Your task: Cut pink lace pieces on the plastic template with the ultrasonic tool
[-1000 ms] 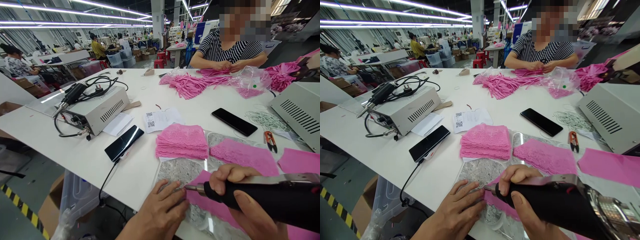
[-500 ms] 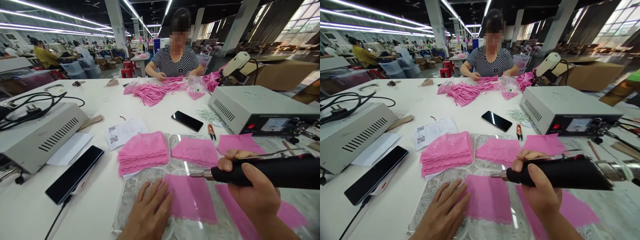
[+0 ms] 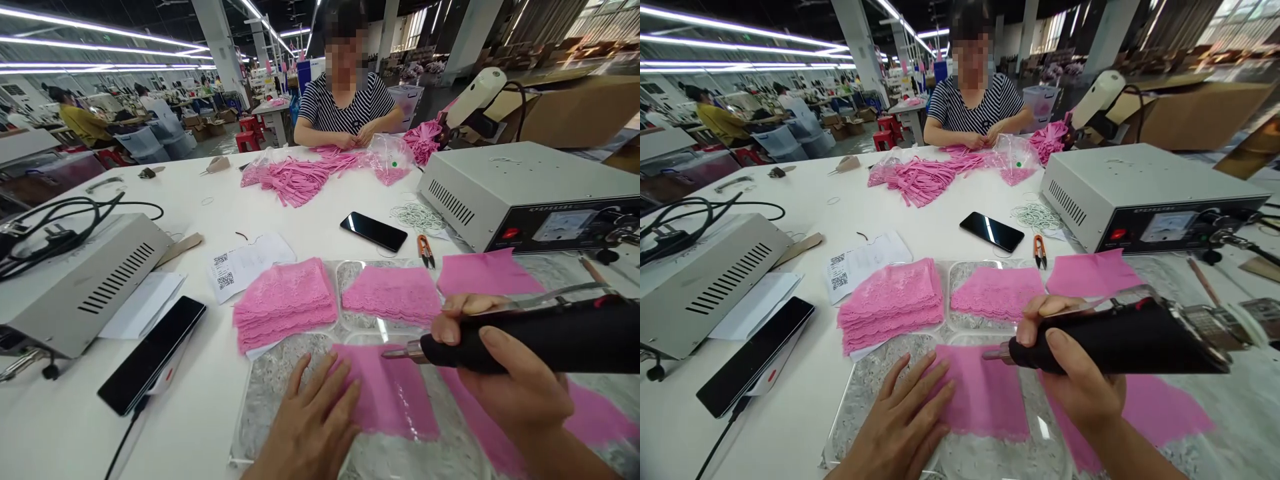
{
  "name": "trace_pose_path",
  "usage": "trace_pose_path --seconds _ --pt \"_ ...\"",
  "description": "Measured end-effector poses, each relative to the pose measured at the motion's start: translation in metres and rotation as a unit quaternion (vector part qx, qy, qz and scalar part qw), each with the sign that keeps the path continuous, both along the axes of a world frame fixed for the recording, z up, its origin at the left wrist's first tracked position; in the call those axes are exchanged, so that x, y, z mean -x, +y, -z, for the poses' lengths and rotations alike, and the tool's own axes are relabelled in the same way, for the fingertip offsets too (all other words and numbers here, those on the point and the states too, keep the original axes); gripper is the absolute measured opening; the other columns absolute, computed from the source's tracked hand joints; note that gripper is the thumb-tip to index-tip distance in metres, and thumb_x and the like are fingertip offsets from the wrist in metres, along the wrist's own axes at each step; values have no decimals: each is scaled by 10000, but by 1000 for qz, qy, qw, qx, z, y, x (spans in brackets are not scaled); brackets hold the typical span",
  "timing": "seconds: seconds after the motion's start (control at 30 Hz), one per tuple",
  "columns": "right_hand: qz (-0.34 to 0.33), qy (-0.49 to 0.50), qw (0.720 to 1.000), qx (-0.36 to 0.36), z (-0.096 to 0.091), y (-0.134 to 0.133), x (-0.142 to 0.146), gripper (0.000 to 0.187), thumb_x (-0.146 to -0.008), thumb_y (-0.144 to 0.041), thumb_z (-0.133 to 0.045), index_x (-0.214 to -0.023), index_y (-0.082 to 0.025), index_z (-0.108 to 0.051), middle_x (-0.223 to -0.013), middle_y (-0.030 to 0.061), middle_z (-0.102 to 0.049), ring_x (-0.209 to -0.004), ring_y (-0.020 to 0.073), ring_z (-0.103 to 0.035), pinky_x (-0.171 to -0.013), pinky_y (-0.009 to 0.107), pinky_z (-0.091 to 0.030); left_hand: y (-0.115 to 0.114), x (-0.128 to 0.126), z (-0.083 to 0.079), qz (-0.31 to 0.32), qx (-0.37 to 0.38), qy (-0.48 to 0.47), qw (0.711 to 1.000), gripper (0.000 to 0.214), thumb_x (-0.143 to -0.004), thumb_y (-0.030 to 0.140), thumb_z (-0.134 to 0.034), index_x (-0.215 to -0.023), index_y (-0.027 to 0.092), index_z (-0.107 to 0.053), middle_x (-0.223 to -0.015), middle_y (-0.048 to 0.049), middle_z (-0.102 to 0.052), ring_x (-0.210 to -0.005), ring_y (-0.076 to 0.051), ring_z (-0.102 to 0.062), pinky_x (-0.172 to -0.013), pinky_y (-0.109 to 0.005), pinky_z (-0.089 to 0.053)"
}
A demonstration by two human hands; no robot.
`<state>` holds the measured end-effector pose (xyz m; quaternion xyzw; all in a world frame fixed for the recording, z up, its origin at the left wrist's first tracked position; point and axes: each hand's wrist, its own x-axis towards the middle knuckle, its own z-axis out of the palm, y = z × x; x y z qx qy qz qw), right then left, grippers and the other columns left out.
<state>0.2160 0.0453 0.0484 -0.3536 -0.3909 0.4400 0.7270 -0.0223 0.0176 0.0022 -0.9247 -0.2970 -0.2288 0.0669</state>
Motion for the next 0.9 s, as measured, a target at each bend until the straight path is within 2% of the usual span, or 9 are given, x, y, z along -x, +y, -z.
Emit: trace_pose_path --seconds 0.07,0.2,0.4,0.53,0.7,0.9 --pt "21 3 1000 0 -2 -2 -8 107 -702 -271 -711 -784 -220 -663 -754 25 -545 -549 132 -539 -510 288 -512 -2 -7 3 28 -18 -22 999 248 -932 230 -506 -1122 138 -636 -1238 -74 -635 -1324 -227 -438 -1189 -439 -177" --pt "77 -19 997 20 -1 -7 -23 113 -669 -263 -700 -763 -222 -651 -741 18 -533 -561 148 -524 -544 326 -509 -5 -26 11 76 -37 -49 995 273 -945 334 -520 -1102 149 -645 -1164 -54 -674 -1229 -203 -541 -1163 -398 -271" --pt "143 -19 989 24 1 -11 -35 96 -670 -201 -643 -751 -252 -639 -746 22 -535 -676 198 -523 -596 351 -488 -7 -39 14 74 -17 -46 996 241 -953 313 -503 -1059 153 -651 -1130 -48 -687 -1131 -186 -609 -1175 -431 -232" --pt "140 -7 990 14 -1 -13 -36 92 -691 -234 -631 -777 -264 -644 -750 17 -531 -631 192 -508 -623 380 -499 -9 -44 6 77 -11 -45 996 233 -952 305 -511 -1065 153 -646 -1133 -40 -687 -1161 -183 -590 -1170 -405 -258" --pt "86 -19 996 3 2 -11 -33 92 -741 -312 -690 -809 -259 -658 -785 30 -549 -609 172 -520 -599 368 -509 -10 -56 -3 93 30 -3 995 238 -952 267 -503 -1112 142 -627 -1200 -68 -658 -1208 -197 -559 -1121 -408 -358" --pt "69 -16 997 -19 8 -11 -33 104 -791 -329 -676 -875 -271 -655 -814 32 -568 -629 172 -515 -569 342 -506 -8 -63 3 116 33 -2 993 266 -963 259 -477 -1149 133 -620 -1212 -75 -652 -1237 -202 -537 -1104 -409 -385"
